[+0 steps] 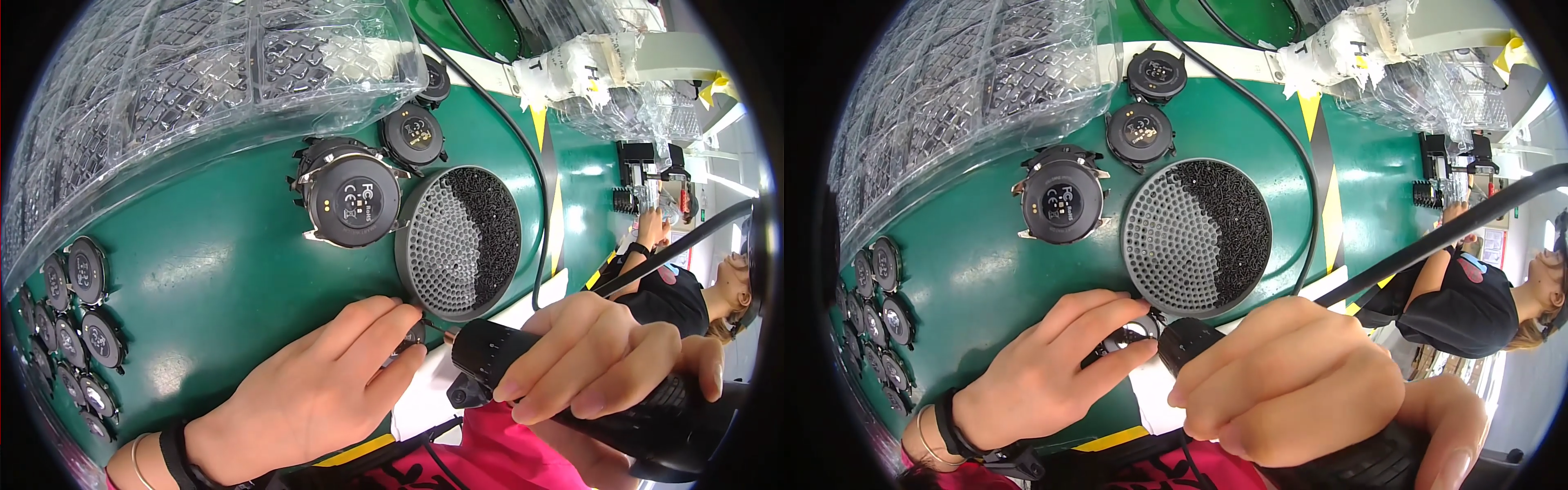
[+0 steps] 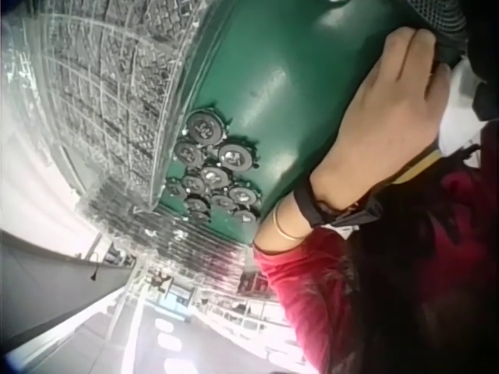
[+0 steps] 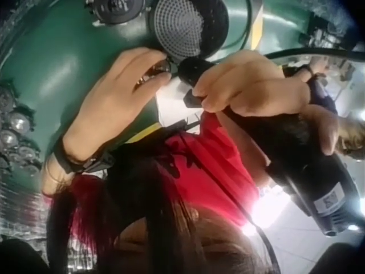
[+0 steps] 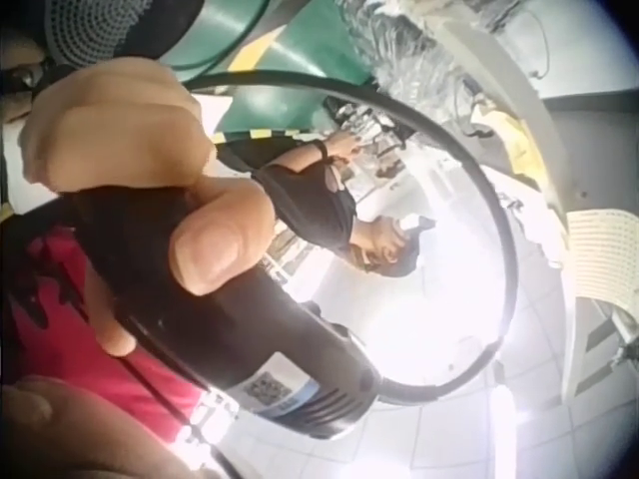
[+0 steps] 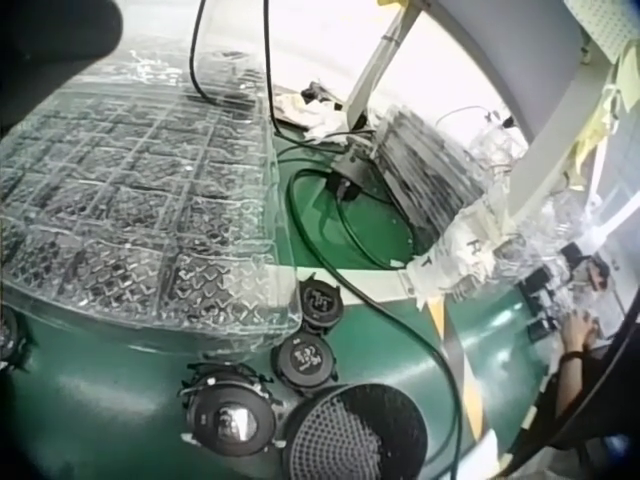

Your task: The person picks up a smartwatch, places it on a white cloth, and uses a power screwdriver to drive screws into the back. They then set the watch aside on the green work surface and repeat the process with another smartwatch.

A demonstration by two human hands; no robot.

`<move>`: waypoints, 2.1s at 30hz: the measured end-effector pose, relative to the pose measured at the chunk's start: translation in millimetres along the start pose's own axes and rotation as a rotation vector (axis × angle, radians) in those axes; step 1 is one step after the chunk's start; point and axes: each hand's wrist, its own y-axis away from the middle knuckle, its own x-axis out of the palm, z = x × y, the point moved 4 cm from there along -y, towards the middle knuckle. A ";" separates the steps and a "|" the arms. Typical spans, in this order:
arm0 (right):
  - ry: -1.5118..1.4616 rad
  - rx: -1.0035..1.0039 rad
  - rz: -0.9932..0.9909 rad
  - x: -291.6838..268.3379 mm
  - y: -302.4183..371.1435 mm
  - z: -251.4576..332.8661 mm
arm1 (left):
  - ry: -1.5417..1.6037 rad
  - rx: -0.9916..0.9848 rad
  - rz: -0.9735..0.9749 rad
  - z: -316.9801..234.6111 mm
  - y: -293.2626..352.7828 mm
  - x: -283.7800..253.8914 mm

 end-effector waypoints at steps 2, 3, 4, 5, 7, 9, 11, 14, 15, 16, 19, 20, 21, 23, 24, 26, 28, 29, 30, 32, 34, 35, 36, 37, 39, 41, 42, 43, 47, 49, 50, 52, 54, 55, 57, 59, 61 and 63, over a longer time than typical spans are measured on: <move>-0.005 0.145 -0.001 -3.4 4.6 -1.7 | -0.005 -0.003 0.001 -0.4 0.4 0.9; -0.008 0.144 0.001 -4.6 5.1 -2.4 | -0.008 -0.005 0.002 -0.2 0.7 1.1; -0.007 0.144 0.009 -5.8 5.3 -3.6 | -0.010 -0.008 0.002 0.0 0.8 1.1; -0.006 0.145 0.016 -6.7 5.3 -5.0 | -0.015 -0.004 0.001 0.1 1.0 1.3; -0.004 0.148 0.024 -6.4 4.8 -6.3 | -0.022 0.003 0.000 0.0 0.9 1.6; 0.009 0.055 -0.040 -5.6 2.9 -3.8 | -0.024 0.008 0.000 0.0 1.0 1.4; 0.025 -0.037 -0.105 -1.2 0.9 -2.4 | -0.034 0.020 0.002 -0.3 0.9 1.4; 0.038 -0.177 -0.203 12.1 -3.0 -5.4 | -0.041 0.010 0.000 -0.2 1.1 1.3; 0.035 -0.175 -0.206 7.2 -2.9 -4.8 | -0.047 0.006 0.000 -0.1 1.4 1.5; 0.043 -0.164 -0.181 4.4 -2.9 -5.2 | -0.048 0.001 0.004 0.1 1.9 1.9; 0.092 -0.135 -0.093 2.2 -5.6 -2.7 | -0.056 0.012 -0.002 -0.1 1.4 0.7; 0.104 -0.126 -0.064 2.8 -6.2 -3.2 | -0.059 0.012 -0.001 -0.1 1.6 0.2; 0.113 -0.119 -0.036 3.8 -6.6 -4.2 | -0.054 0.005 0.000 0.3 1.7 -0.5; 0.136 -0.111 -0.007 5.9 -5.1 -3.8 | -0.038 0.004 0.001 0.2 -0.2 -0.4; 0.142 -0.154 -0.091 5.1 -2.3 -4.0 | -0.039 0.009 0.001 -0.3 -0.7 -0.3; 0.156 -0.240 -0.257 2.0 2.5 -2.2 | -0.015 0.000 0.001 -0.7 -1.9 0.1; 0.113 -0.283 -0.352 -3.2 5.0 -1.7 | -0.007 -0.012 0.009 -0.6 -1.1 1.0; 0.075 -0.324 -0.443 -8.1 6.9 -0.6 | -0.004 -0.021 0.011 -0.3 -1.0 1.1; 0.038 -0.364 -0.534 -12.8 9.2 0.5 | 0.000 -0.028 0.014 0.0 -1.1 1.1; 0.091 -0.333 -0.574 -14.3 9.2 -2.5 | 0.006 -0.030 0.023 0.5 -1.1 0.9; 0.192 -0.266 -0.650 -13.9 10.1 -7.4 | -0.001 -0.027 0.026 1.5 -0.3 -0.2; 0.197 -0.269 -0.657 -10.7 10.3 -8.2 | -0.004 -0.024 0.027 1.9 0.2 -0.7; 0.228 -0.224 -0.667 -5.8 9.9 -10.1 | -0.002 -0.018 0.033 1.9 1.0 -1.0; 0.259 -0.180 -0.674 -1.8 9.2 -11.0 | -0.007 -0.016 0.037 1.9 1.8 -1.1; 0.292 -0.138 -0.685 -1.5 9.3 -10.0 | -0.018 -0.014 0.044 2.2 2.2 -1.5; 0.268 -0.133 -0.647 -2.3 8.5 -9.5 | 0.024 -0.014 0.035 2.7 0.9 -2.2; 0.255 -0.130 -0.629 -2.2 8.3 -9.7 | 0.065 -0.021 0.025 3.1 0.8 -2.8; 0.256 -0.131 -0.633 -3.0 8.4 -9.3 | 0.107 -0.027 0.014 3.6 0.8 -3.5; 0.285 -0.082 -0.556 -6.4 6.1 -8.0 | 0.162 -0.027 0.007 5.3 0.8 -5.4; 0.298 -0.060 -0.516 -8.3 4.7 -7.8 | 0.163 -0.033 0.007 4.8 0.4 -5.5; 0.305 -0.048 -0.496 -9.0 4.1 -7.9 | 0.165 -0.039 0.005 4.6 0.2 -5.6; 0.290 -0.065 -0.496 -11.2 5.0 -7.6 | 0.167 -0.045 0.003 4.6 -0.7 -6.7; 0.258 -0.095 -0.493 -13.4 6.2 -6.4 | 0.113 -0.001 0.046 3.0 -2.3 -8.2; 0.259 -0.096 -0.493 -15.8 7.0 -2.5 | 0.087 0.022 0.067 2.1 -3.0 -8.0; 0.270 -0.078 -0.442 -21.0 7.2 9.8 | 0.021 0.029 0.058 1.3 -2.4 -5.3; 0.276 -0.073 -0.418 -21.2 6.9 10.2 | -0.110 0.042 0.038 0.1 -1.0 -2.2; 0.216 -0.169 -0.482 -19.1 10.4 3.5 | -0.141 0.038 0.030 0.5 -0.8 -1.6; 0.195 -0.218 -0.517 -17.4 10.9 1.3 | -0.192 0.033 0.012 0.7 -2.2 -0.5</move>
